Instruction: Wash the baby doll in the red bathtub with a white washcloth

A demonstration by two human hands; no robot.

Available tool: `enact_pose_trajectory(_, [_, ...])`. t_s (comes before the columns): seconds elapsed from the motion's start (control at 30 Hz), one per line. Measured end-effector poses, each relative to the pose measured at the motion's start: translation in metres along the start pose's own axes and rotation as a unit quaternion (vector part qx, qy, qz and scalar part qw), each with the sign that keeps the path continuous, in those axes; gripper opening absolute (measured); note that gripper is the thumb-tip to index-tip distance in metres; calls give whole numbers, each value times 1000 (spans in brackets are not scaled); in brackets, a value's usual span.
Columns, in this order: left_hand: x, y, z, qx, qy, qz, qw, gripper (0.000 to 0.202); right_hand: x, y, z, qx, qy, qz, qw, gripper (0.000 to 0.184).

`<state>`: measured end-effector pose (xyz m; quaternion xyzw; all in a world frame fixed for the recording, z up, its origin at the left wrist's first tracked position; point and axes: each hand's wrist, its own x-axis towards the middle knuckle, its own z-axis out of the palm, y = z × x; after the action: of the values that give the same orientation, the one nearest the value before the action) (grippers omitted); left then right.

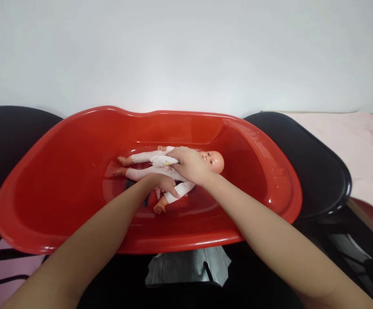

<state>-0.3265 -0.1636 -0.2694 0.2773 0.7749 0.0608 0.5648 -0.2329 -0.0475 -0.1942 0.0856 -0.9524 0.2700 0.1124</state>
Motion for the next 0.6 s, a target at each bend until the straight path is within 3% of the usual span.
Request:
enact_pose_trajectory(0.27, [-3,7,6,-19,21,-40,999,49,0,3,2,-10,-5,-4,1000,25])
enact_pose_trajectory(0.4, [-3,7,6,-28,33,-17,999,50,0,3,3,-13,-11,-6,1000,26])
enact_pose_trajectory(0.53, [5,3,5,-22,-14,0,1000,57,0,2,2,-9,0,-2,1000,25])
enact_pose_trajectory(0.6, [9,1,6,9,41,10,999,56,-1,2,2,-7,2,8,1000,23])
